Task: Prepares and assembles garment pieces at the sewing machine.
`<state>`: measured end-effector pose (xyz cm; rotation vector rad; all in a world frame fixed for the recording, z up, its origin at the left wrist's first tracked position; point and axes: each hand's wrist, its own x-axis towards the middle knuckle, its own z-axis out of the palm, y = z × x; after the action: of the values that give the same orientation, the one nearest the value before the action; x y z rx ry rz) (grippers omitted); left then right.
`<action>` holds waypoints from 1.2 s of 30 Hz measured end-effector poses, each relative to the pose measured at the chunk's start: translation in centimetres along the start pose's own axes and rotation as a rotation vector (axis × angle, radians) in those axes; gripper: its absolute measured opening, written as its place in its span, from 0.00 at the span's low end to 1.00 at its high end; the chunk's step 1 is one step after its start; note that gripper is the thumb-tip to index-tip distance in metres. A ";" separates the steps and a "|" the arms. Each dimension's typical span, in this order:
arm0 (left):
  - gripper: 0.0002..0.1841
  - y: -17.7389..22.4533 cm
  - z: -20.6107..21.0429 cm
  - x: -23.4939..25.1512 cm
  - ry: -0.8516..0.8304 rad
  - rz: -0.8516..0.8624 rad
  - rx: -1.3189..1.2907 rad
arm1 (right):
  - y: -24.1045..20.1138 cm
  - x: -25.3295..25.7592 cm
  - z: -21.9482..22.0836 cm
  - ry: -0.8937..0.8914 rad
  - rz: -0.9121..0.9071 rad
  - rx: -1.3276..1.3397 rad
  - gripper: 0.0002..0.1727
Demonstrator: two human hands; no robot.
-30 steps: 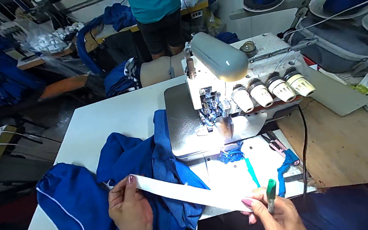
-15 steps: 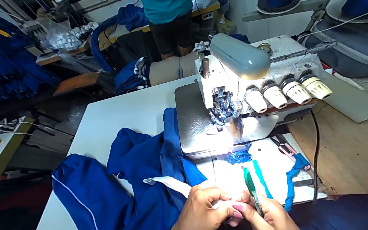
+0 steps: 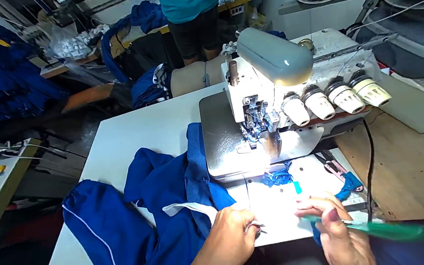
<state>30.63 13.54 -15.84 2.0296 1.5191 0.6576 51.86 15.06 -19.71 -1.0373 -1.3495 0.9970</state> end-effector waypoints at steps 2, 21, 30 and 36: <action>0.05 0.4 0.4 0.2 -0.020 0.017 0.133 | 0.7 0.6 0.0 -0.002 -0.127 -0.151 0.29; 0.07 0.7 1.9 0.2 0.081 0.080 0.353 | 3.0 -1.1 1.9 -0.067 -0.070 0.044 0.18; 0.06 1.3 2.0 0.1 0.059 0.081 0.380 | 3.3 -0.9 2.1 -0.078 -0.058 0.064 0.18; 0.05 1.4 2.2 0.1 0.063 0.079 0.382 | 3.3 -1.0 2.1 -0.085 -0.066 0.046 0.19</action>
<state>33.11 13.07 -16.49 2.3795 1.7132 0.4919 49.88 14.99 -23.19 -0.9189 -1.4144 1.0280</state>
